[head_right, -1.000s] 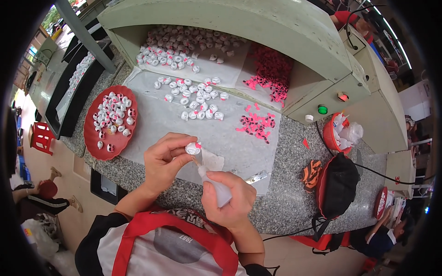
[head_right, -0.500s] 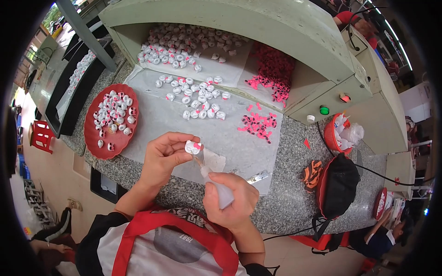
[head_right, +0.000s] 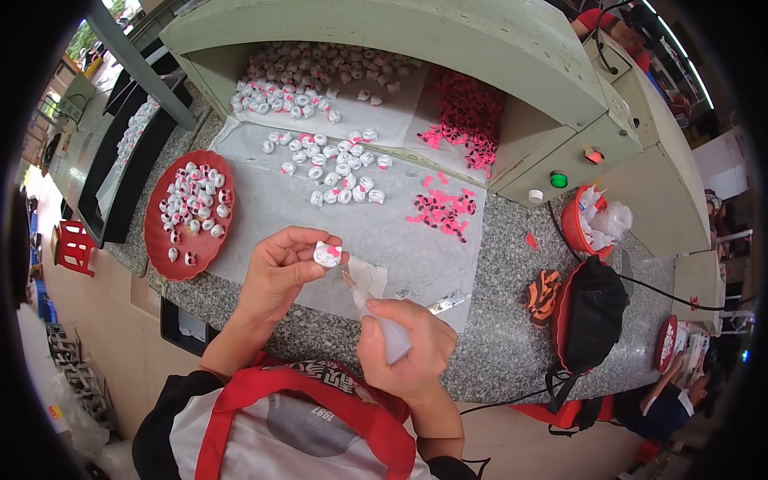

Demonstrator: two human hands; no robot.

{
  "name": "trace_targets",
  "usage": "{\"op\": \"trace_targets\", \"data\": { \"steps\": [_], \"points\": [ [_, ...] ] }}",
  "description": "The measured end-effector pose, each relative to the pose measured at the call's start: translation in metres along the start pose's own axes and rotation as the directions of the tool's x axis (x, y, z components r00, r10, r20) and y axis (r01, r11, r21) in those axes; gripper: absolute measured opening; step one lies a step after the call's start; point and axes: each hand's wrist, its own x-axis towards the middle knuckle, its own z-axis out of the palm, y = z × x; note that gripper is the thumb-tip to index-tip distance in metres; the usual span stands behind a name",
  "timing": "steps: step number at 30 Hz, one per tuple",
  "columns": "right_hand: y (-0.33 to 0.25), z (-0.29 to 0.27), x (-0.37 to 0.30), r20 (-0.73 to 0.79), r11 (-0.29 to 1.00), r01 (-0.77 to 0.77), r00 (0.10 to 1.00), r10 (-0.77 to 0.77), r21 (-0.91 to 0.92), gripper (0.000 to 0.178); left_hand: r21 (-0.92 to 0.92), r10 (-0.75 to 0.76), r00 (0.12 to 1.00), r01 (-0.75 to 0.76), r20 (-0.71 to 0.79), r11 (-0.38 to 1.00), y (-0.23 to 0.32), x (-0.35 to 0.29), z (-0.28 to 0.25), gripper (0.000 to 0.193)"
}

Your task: Assembling small toys by gluing bows onto toy heads at a factory workbench.

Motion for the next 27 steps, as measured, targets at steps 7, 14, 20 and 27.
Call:
{"op": "trace_targets", "data": {
  "steps": [7, 14, 20, 27],
  "points": [
    [-0.006, 0.008, 0.002, 0.044, 1.000, -0.006, 0.999, 0.005, 0.024, 0.014, 0.022, -0.022, 1.000, 0.022, -0.013, 1.000, 0.004, -0.001, -0.003, 0.034],
    [0.056, 0.025, -0.015, 0.153, 0.559, -0.700, 0.674, 0.723, 0.444, 0.015, 0.150, 0.047, 0.993, -0.031, -0.108, 0.988, -0.006, 0.006, -0.018, 0.033],
    [0.129, 0.038, 0.033, -0.015, 0.789, -0.474, 0.860, 0.509, -0.390, 0.019, 0.154, -0.010, 0.998, 0.020, -0.067, 0.988, -0.015, 0.005, -0.008, 0.034],
    [0.128, 0.024, 0.018, 0.095, 0.827, -0.296, 0.919, 0.383, -0.478, 0.018, 0.159, -0.009, 0.996, 0.023, -0.090, 0.987, -0.022, 0.009, -0.006, 0.031]
  ]
}}
